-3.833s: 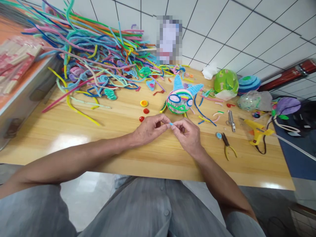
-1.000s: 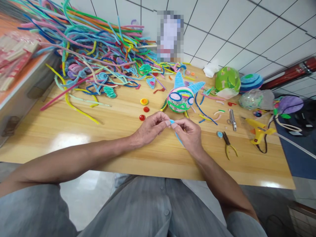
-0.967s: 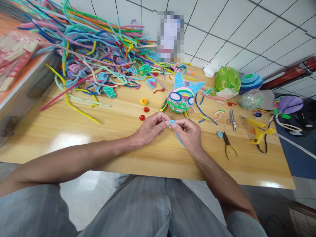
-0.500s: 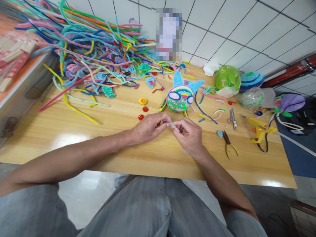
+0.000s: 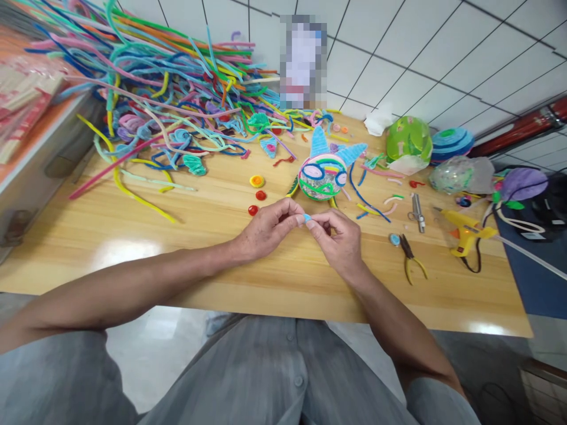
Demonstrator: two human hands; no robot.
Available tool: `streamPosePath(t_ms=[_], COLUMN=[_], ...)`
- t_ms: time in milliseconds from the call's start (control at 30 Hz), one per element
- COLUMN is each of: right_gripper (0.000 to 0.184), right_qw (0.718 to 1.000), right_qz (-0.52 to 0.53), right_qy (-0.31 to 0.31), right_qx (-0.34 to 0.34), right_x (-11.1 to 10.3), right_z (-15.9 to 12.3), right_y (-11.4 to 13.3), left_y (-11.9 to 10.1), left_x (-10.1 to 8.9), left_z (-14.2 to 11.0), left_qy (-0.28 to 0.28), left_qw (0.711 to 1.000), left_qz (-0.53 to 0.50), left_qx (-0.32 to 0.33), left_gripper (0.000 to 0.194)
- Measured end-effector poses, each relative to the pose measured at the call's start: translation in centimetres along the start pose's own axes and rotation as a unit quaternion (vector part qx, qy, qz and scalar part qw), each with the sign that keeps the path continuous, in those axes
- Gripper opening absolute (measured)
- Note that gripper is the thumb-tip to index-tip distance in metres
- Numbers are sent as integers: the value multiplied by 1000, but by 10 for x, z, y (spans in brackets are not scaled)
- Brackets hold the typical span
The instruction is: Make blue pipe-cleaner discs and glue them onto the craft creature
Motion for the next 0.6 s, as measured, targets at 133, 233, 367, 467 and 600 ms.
streamPosePath(t_ms=[133, 233, 367, 467, 600], right_gripper=[14, 14, 15, 16, 16], right_qw=[999, 999, 1000, 995, 986], right_qz=[31, 33, -16, -83, -132], right_qy=[-3, -1, -1, 11, 33], right_qx=[11, 11, -15, -58, -93], right_x=[1, 1, -1, 1, 6], right_z=[1, 2, 2, 1, -1], right_y=[-2, -3, 0, 7, 12], left_y=[14, 18, 1, -16, -20], left_x=[7, 10, 4, 2, 6], left_z=[0, 0, 3, 2, 0], left_qy=[6, 20, 30, 33, 51], left_qw=[992, 988, 999, 983, 961], left_qz=[-121, -146, 21, 154, 237], left_qx=[-38, -51, 13, 95, 132], left_gripper=[35, 37, 24, 12, 13])
Point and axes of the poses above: each hand's wrist, its own z-axis towards the middle knuckle, its own x-axis out of the palm, y = z × x, the point moved 9 cm from there along z, towards the middle knuckle, and after that the axes turned 5 degrees about y, right-handed, at the moved point
